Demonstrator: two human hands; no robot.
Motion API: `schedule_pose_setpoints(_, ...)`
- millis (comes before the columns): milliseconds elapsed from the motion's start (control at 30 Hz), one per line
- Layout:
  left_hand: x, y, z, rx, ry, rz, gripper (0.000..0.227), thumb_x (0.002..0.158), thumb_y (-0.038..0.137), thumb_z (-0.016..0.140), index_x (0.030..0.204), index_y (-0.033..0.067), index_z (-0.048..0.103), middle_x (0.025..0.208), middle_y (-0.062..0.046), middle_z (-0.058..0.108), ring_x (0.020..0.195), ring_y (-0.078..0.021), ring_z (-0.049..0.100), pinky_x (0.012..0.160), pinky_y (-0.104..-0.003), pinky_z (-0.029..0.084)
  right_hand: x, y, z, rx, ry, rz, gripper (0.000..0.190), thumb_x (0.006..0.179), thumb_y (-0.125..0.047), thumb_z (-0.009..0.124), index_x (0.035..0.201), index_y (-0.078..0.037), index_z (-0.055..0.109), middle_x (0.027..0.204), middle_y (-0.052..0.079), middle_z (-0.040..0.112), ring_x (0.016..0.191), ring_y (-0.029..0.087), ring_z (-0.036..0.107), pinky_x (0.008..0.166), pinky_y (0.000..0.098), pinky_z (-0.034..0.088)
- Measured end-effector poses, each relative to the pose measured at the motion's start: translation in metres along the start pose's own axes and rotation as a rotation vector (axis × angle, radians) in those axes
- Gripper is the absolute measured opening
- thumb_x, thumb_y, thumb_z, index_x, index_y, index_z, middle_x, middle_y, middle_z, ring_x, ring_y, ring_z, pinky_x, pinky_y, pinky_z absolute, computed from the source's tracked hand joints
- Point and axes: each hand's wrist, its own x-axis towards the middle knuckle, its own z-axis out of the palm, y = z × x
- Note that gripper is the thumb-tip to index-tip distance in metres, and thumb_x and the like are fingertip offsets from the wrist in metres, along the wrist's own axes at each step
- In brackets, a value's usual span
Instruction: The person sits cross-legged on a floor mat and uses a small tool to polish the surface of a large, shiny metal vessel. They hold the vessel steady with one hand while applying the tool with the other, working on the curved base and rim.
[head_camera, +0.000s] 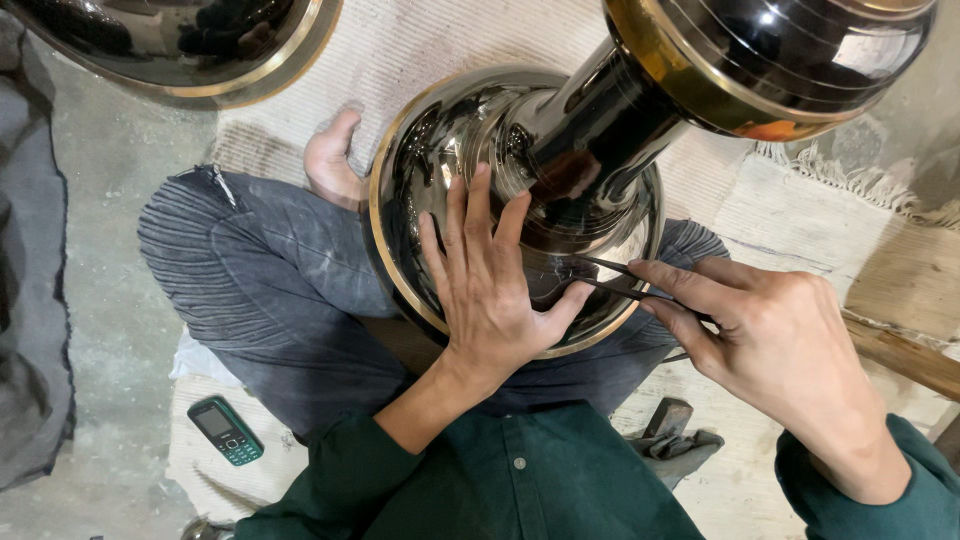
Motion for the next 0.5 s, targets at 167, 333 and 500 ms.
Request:
schedule_pose_setpoints(167,0.0001,0.0001,0.0002,0.002,-0.011,-0.011,0.099,0.077,0.049,0.087,0.151,0.0044,0.038,0.163,-0.028,0.028,0.155,-0.0474,0.024,0.126,-0.069,0.012,0.0007,-0.0006,0.0002,-0.007,-0.024,0.013,0.032,0.084,-0.025,0.080,0.114,-0.018,0.079,0.069,0.007,0.070,0.039,0.025,0.057,0.042,0.0383,0.047)
schedule_pose_setpoints(333,-0.0003,0.0006,0.0000,0.007,-0.020,-0.018,0.099,0.077,0.048,0.087,0.151,0.0038,0.038,0.163,-0.028,0.028,0.155,-0.0479,0.024,0.126,-0.069,0.012,0.0020,-0.0008,-0.0004,-0.055,-0.057,0.011,0.034,0.084,-0.026,0.079,0.118,-0.020,0.079,0.070,0.007,0.072,0.036,0.025,0.056,0.041,0.0384,0.048)
schedule_pose_setpoints(500,-0.0001,0.0006,0.0007,-0.005,-0.010,-0.019,0.098,0.077,0.048,0.087,0.150,0.0035,0.039,0.163,-0.028,0.027,0.155,-0.0477,0.023,0.126,-0.069,0.011,0.0046,-0.0015,-0.0021,-0.063,-0.082,0.000,0.033,0.084,-0.026,0.079,0.117,-0.020,0.079,0.068,0.007,0.072,0.034,0.023,0.056,0.039,0.0379,0.048)
